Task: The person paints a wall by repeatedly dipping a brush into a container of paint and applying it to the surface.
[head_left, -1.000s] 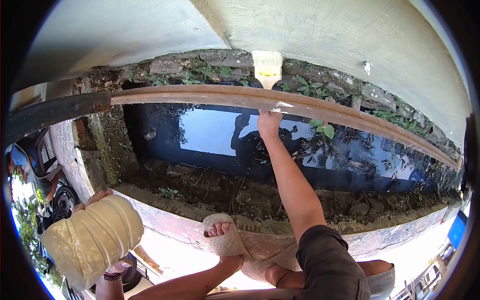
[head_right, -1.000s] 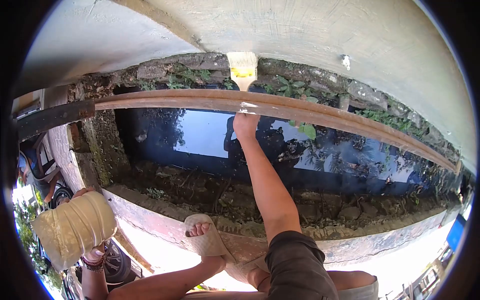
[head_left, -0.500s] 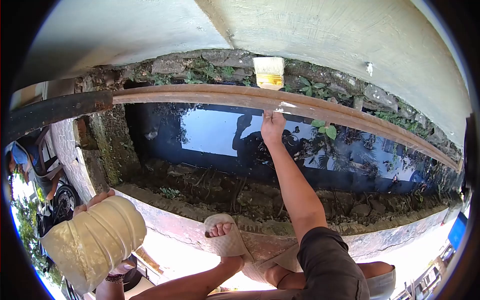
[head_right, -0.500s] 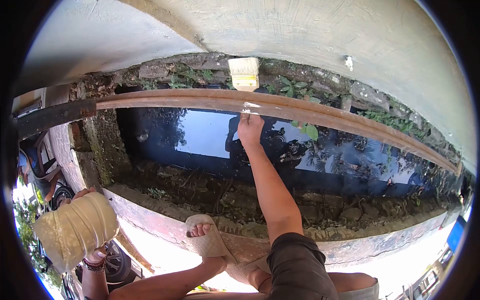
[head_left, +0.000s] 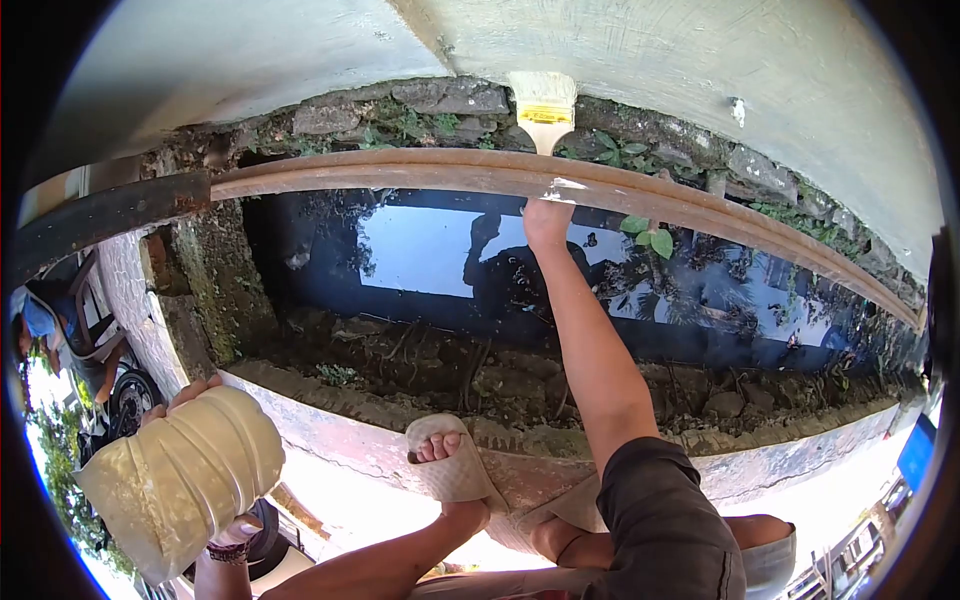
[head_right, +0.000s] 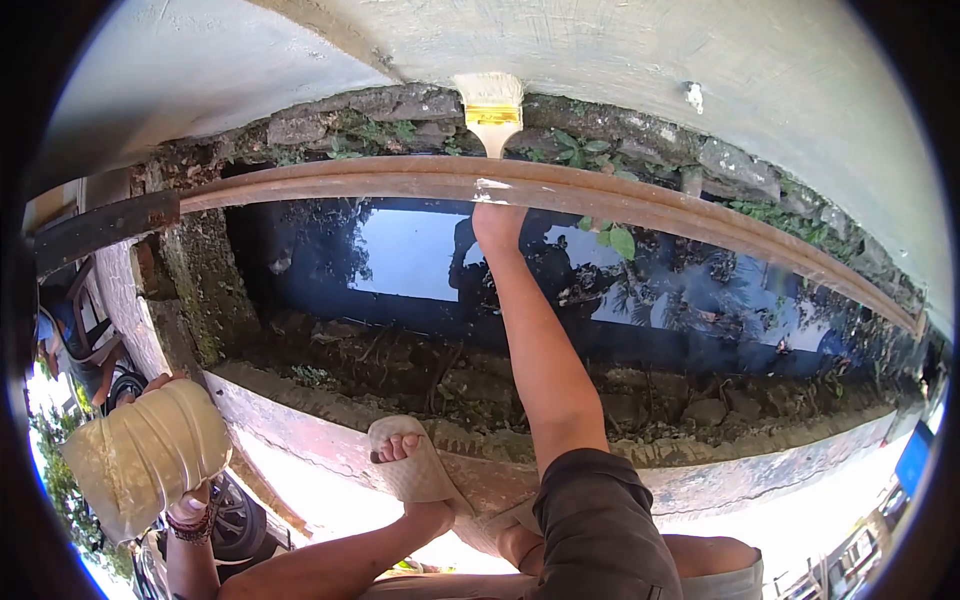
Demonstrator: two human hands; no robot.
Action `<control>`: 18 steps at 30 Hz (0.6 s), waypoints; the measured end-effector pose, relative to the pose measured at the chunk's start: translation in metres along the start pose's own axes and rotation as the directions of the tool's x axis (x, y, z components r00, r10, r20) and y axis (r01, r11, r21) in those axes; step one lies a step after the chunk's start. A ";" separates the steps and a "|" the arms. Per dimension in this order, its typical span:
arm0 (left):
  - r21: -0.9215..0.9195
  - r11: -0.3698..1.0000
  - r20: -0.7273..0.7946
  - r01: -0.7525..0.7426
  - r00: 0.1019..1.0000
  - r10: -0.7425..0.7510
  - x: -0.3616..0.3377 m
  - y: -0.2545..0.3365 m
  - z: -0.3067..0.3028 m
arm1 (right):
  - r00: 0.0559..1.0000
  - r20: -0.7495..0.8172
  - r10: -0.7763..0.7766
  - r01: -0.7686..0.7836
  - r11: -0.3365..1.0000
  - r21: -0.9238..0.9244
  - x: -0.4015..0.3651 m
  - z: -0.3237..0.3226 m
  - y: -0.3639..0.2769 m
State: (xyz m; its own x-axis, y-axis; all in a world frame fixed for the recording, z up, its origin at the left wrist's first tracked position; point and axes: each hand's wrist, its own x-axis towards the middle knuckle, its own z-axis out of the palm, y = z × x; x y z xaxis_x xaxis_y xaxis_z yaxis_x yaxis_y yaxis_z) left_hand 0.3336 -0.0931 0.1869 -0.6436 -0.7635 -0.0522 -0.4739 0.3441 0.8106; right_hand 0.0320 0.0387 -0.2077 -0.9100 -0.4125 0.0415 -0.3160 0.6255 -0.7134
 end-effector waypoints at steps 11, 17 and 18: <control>0.058 0.998 -0.001 -0.015 1.000 0.015 0.001 0.006 0.000 | 0.988 -0.153 -0.008 0.046 0.968 0.248 0.002 -0.006 0.007; 0.254 0.951 0.124 -0.175 0.981 0.147 0.009 0.006 -0.016 | 0.939 -0.048 0.340 -0.263 0.802 0.535 -0.026 -0.014 -0.013; 0.210 0.966 0.081 -0.150 0.987 0.136 0.008 0.010 -0.007 | 0.939 -0.054 0.339 -0.259 0.803 0.538 -0.017 -0.024 -0.021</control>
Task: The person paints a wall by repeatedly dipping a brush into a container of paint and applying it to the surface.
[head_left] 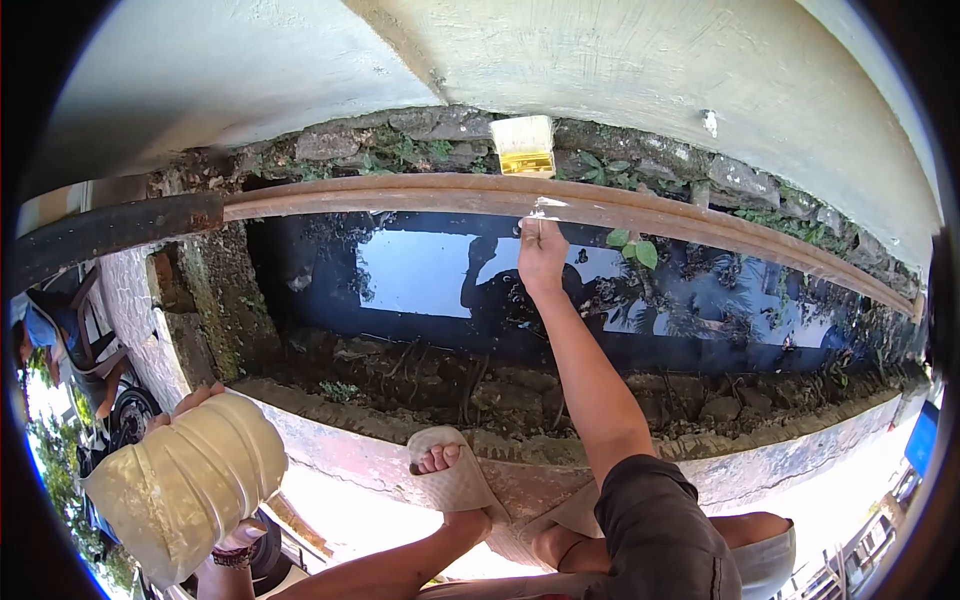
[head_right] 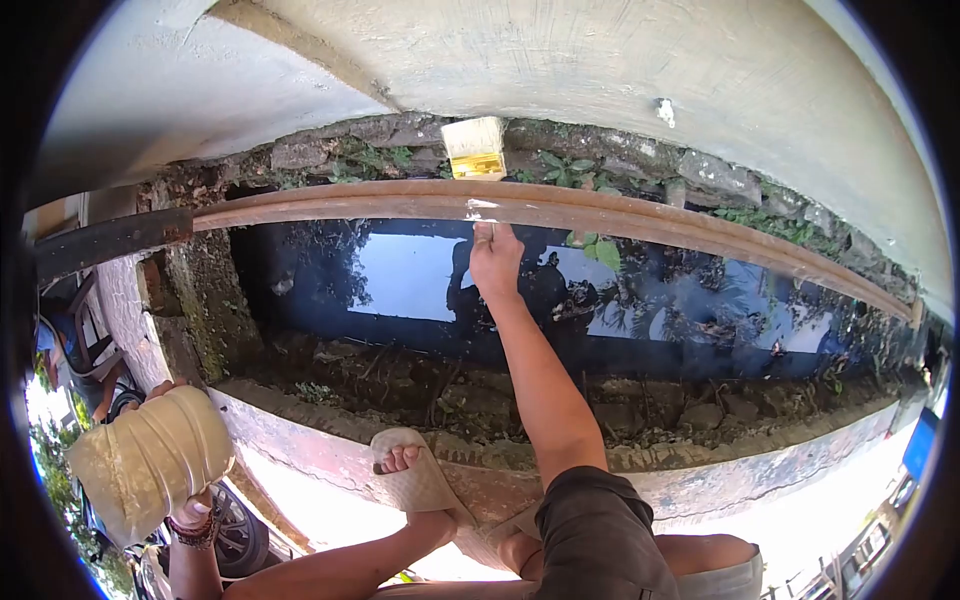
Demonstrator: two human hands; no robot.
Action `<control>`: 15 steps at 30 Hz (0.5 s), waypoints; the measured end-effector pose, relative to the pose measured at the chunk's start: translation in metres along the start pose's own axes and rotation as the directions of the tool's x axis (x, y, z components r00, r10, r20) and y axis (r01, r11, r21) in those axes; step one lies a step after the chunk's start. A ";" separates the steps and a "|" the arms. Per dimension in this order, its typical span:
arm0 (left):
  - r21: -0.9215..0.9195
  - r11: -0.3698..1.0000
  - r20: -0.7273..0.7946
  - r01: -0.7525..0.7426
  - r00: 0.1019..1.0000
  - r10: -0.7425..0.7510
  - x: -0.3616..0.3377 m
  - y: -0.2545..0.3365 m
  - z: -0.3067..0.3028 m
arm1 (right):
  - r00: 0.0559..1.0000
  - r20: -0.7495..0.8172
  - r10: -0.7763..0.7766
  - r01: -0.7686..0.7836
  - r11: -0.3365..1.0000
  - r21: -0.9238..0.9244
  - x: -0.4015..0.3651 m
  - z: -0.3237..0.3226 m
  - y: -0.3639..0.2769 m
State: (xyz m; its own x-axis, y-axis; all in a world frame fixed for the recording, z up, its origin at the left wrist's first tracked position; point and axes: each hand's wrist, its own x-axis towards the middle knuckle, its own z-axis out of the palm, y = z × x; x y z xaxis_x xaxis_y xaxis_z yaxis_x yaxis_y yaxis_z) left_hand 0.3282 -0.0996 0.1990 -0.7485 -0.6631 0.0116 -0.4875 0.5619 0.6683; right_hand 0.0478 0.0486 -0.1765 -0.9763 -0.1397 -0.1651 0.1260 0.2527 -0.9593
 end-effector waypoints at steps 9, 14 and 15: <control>-0.283 0.958 0.011 0.049 0.999 -0.048 -0.010 -0.001 -0.007 | 0.982 -0.010 0.191 -0.188 0.975 0.119 -0.001 0.012 0.033; -0.304 0.952 0.004 0.049 0.999 -0.050 -0.014 -0.002 -0.003 | 0.993 0.011 -0.119 0.120 0.989 -0.089 0.002 -0.009 0.002; -0.298 0.951 0.007 0.084 0.996 -0.086 -0.015 -0.001 -0.003 | 0.993 0.059 0.104 -0.095 0.986 -0.138 0.011 -0.008 -0.002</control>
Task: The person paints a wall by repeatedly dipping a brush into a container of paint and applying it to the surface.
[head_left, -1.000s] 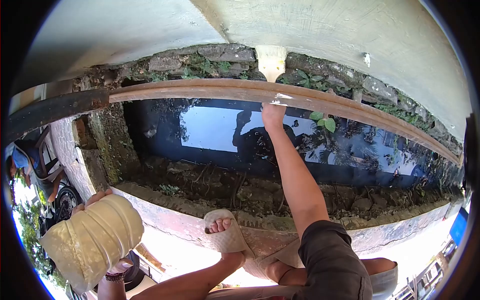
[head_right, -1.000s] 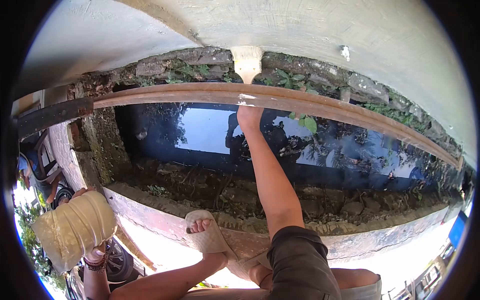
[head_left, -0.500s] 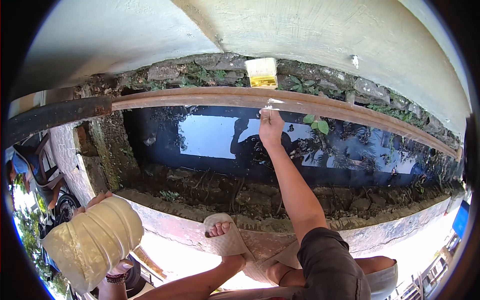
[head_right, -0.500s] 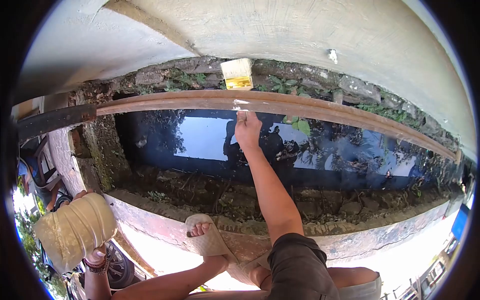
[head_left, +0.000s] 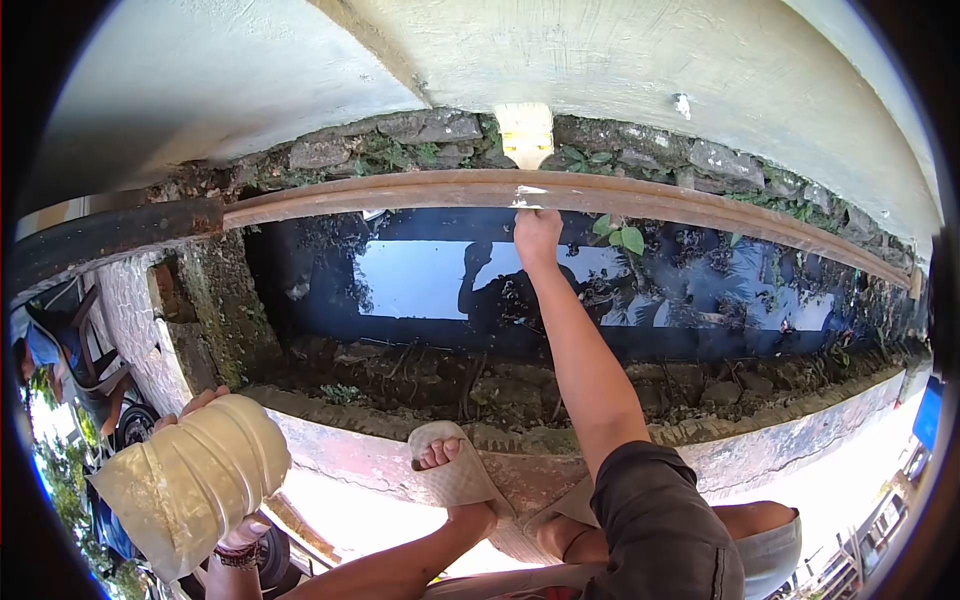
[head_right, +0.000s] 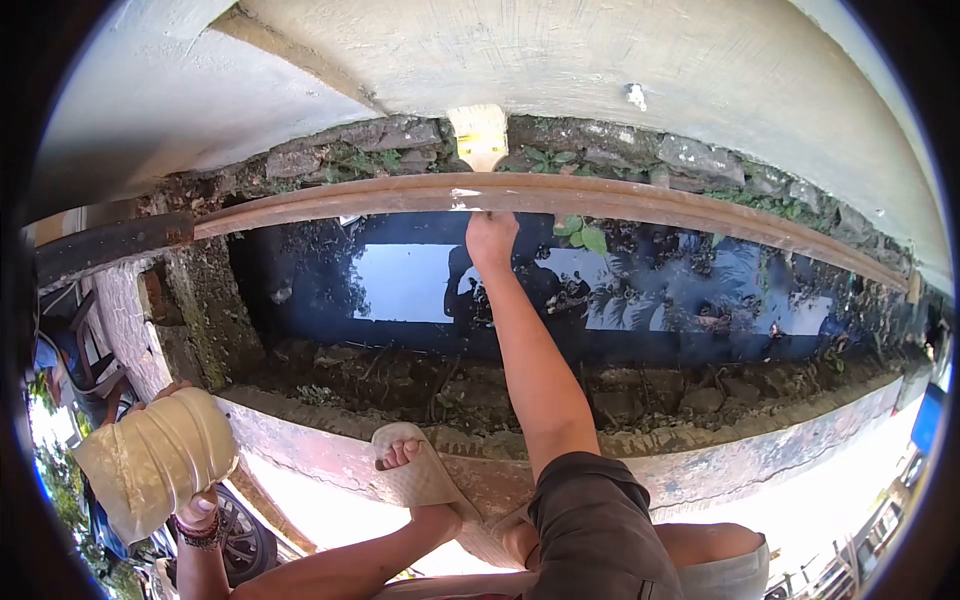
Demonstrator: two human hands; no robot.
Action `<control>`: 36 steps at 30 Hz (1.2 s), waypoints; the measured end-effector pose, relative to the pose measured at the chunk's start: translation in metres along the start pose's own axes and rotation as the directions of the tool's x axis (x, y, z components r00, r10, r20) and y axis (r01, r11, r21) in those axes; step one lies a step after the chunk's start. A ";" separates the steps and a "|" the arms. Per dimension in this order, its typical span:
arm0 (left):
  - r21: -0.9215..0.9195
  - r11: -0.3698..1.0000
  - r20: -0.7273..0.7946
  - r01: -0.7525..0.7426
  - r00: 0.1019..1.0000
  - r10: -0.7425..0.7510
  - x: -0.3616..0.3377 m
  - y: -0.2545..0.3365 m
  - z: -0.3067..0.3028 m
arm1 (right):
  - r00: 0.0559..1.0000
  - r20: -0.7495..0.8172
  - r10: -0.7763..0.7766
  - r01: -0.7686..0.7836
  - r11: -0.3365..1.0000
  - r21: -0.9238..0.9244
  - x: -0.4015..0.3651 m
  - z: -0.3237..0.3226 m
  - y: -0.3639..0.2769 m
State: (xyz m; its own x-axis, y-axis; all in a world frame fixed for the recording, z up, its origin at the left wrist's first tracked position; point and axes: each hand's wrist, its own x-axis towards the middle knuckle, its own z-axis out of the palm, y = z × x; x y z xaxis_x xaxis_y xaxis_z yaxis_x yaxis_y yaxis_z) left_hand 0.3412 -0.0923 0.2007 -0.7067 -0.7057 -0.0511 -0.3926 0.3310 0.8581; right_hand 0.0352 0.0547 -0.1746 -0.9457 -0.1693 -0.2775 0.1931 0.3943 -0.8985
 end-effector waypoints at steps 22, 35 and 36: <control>-0.137 0.990 0.331 -0.037 0.940 0.081 0.025 0.029 0.036 | 0.771 0.630 0.094 0.118 0.951 -0.286 -0.161 -0.161 -0.032; -0.100 0.995 0.657 0.028 0.752 0.045 0.055 0.034 0.090 | 0.941 0.286 -0.179 0.284 0.880 -0.381 -0.124 -0.296 -0.126; -0.131 0.991 0.597 -0.003 0.798 0.081 0.056 0.030 0.092 | 0.912 0.386 -0.135 0.302 0.860 -0.412 -0.131 -0.311 -0.129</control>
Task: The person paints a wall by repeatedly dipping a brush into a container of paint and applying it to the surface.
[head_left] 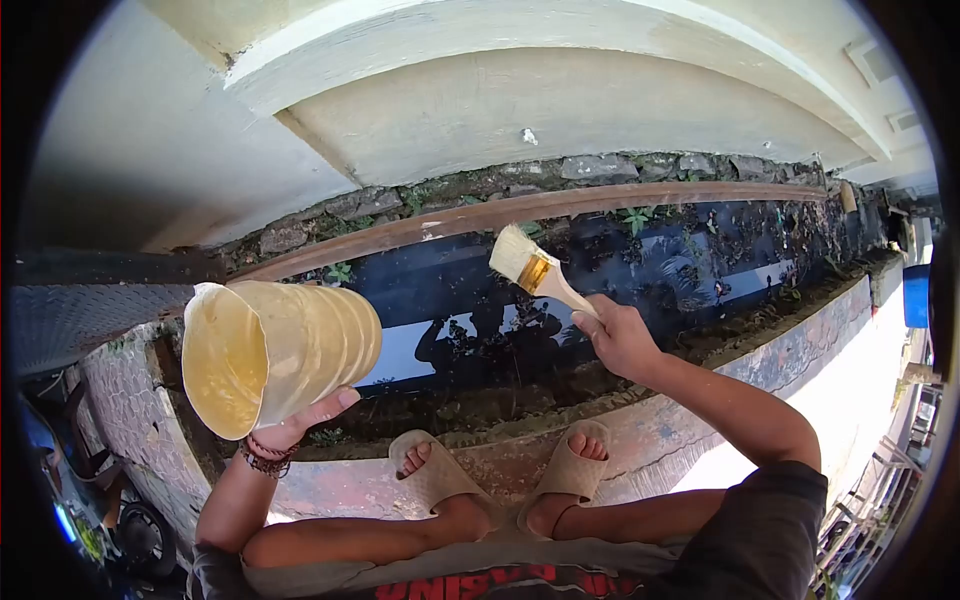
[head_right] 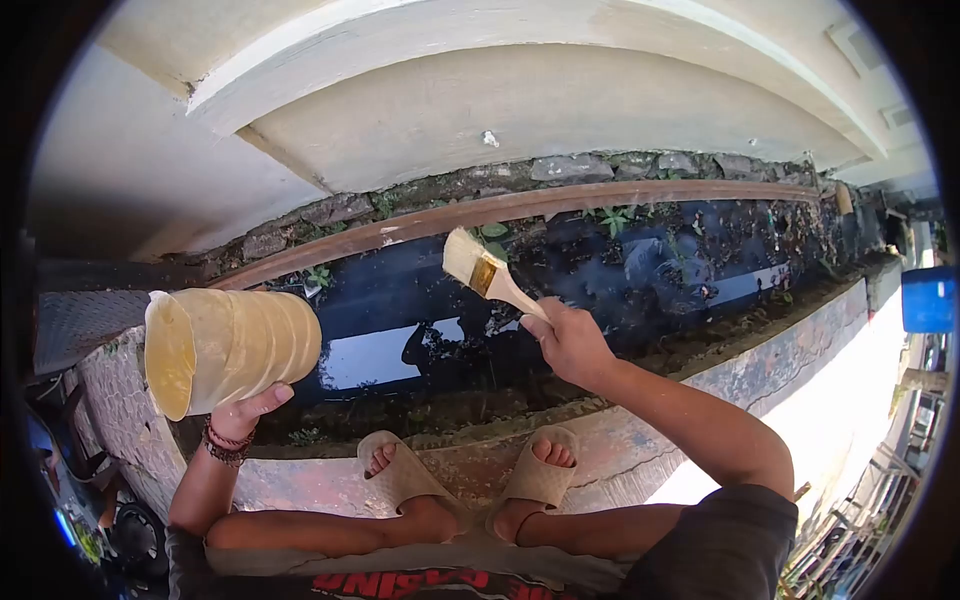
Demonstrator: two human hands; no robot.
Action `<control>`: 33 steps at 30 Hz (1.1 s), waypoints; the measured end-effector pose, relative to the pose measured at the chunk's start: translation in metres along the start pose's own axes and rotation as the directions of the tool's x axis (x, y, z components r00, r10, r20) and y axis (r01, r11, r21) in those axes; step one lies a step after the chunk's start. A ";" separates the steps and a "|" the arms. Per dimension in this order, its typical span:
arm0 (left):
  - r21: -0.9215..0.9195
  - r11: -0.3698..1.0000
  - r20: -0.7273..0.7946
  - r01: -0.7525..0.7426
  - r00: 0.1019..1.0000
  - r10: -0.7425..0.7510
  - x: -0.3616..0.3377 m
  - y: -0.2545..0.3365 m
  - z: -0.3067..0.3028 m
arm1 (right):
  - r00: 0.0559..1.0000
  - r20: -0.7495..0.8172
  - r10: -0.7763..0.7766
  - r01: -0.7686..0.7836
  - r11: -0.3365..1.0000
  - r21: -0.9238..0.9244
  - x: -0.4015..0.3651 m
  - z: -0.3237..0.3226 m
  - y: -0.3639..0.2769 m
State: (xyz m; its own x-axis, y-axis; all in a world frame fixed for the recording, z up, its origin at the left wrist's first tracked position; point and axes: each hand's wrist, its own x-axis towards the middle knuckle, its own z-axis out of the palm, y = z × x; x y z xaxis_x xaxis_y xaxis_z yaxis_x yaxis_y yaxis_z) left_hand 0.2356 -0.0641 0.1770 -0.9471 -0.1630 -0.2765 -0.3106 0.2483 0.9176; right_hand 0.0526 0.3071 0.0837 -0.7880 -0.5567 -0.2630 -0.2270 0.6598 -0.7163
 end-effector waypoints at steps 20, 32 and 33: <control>0.280 0.925 0.153 -0.257 0.963 0.222 0.022 0.238 0.057 | 0.982 -0.180 0.061 0.054 0.820 0.570 -0.144 -0.248 -0.191; 0.024 0.888 -0.031 -0.460 0.887 0.461 -0.096 0.580 0.063 | 0.558 -0.664 0.498 0.086 0.761 0.643 -0.344 -0.512 -0.464; 0.028 0.860 -0.025 -0.510 0.859 0.511 -0.100 0.600 0.060 | 0.513 -0.702 0.494 0.109 0.774 0.624 -0.361 -0.525 -0.479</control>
State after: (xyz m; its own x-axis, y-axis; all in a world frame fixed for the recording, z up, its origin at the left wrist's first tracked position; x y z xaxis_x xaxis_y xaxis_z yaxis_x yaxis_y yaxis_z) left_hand 0.1390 0.1581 0.7376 -0.9705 -0.0370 0.2383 0.2140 0.3228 0.9219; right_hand 0.1449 0.4574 0.8610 -0.9182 0.3947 -0.0352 0.0957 0.1347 -0.9862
